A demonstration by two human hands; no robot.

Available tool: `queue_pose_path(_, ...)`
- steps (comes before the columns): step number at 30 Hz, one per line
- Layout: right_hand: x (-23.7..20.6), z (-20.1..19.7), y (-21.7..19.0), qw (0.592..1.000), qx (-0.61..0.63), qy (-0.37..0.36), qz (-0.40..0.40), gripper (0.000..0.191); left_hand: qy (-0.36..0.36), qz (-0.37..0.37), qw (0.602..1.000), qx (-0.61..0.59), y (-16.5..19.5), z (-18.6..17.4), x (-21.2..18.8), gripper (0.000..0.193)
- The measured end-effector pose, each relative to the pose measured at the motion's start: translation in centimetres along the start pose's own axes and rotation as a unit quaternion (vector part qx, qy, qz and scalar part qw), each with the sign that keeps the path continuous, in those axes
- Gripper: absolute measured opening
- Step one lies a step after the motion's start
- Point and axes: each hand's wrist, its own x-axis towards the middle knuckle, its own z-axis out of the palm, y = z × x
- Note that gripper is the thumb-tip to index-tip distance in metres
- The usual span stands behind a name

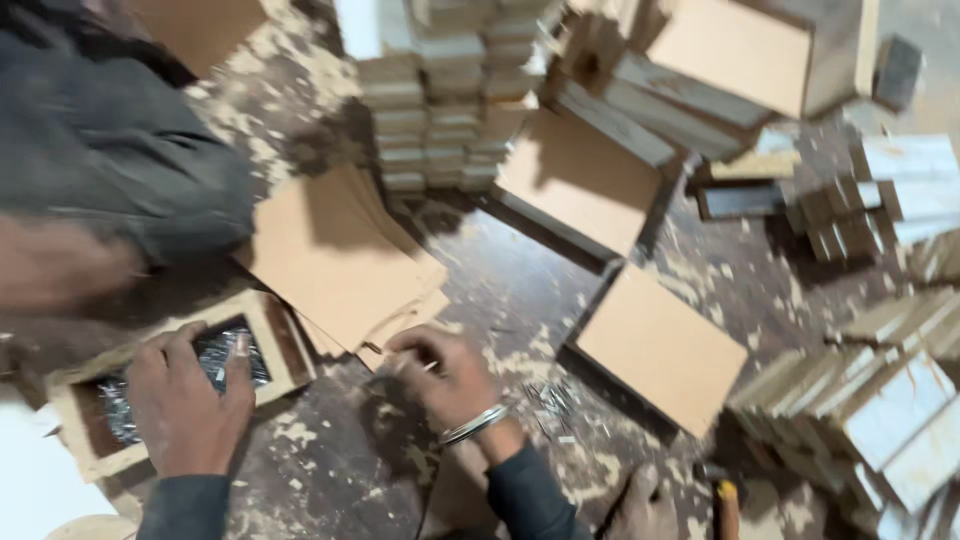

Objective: The person takes small wooden boards and nails from a box on the floor, positions nails on the boards, and hammers them in using a claw hammer. The person works through a stack of boards one at a time, hammering nails into each and setting completed boards aside.

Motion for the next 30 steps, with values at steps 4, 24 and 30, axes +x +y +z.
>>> queue_pose_path(4,3.6,4.5,-1.8,0.997,0.013,-0.081,0.003,0.024,-0.026,-0.091,0.995,0.001,-1.3,2.0,-0.3,0.056)
queue_pose_path(24,4.2,9.8,-3.4,0.990,-0.017,-0.138,-0.016,0.041,-0.216,-0.114,0.966,0.085,-0.4,1.2,-0.5,0.050)
queue_pose_path(30,4.0,9.6,-3.7,0.991,-0.021,-0.134,-0.015,0.039,-0.118,-0.093,0.985,0.087,-0.1,1.4,-0.8,0.043)
